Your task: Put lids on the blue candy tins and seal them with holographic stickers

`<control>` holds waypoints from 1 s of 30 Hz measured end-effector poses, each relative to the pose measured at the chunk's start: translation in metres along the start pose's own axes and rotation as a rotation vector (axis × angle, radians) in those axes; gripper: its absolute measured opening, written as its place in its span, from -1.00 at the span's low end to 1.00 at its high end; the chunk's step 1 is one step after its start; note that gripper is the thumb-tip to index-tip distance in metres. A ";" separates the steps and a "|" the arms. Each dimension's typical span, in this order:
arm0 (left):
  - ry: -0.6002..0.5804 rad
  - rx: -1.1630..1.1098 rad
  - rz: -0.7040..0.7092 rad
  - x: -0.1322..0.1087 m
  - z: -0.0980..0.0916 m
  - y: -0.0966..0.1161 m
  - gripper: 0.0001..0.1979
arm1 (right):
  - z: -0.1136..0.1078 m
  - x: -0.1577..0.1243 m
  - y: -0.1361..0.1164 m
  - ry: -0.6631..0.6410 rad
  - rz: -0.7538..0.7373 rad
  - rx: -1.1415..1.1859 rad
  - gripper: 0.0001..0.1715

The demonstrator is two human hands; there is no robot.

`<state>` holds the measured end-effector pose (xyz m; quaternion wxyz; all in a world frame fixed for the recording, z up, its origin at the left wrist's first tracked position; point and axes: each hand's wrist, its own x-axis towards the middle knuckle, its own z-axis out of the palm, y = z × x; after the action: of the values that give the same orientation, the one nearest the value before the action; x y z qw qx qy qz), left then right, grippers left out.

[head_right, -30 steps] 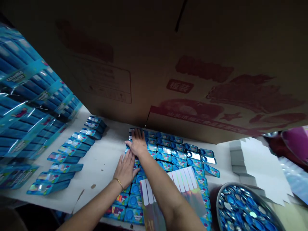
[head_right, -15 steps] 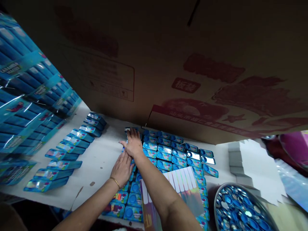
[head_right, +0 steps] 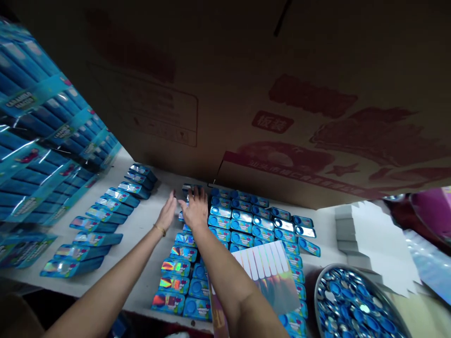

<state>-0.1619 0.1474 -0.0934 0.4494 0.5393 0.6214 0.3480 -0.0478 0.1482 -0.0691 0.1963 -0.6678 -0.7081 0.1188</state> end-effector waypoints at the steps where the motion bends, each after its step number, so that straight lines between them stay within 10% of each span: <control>1: -0.023 -0.059 0.006 0.012 0.002 0.002 -0.43 | -0.001 0.001 0.001 -0.012 -0.006 0.034 -0.43; 16: -0.006 0.192 0.234 0.037 0.016 0.007 -0.54 | 0.002 -0.007 0.001 0.054 0.260 0.475 -0.36; 30: -0.067 -0.153 -0.029 0.011 0.017 -0.001 -0.41 | 0.022 0.006 0.022 0.018 0.519 0.712 -0.31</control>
<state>-0.1467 0.1568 -0.1027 0.5147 0.5055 0.5856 0.3697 -0.0380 0.1577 -0.0971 0.3839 -0.7152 -0.4300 0.3952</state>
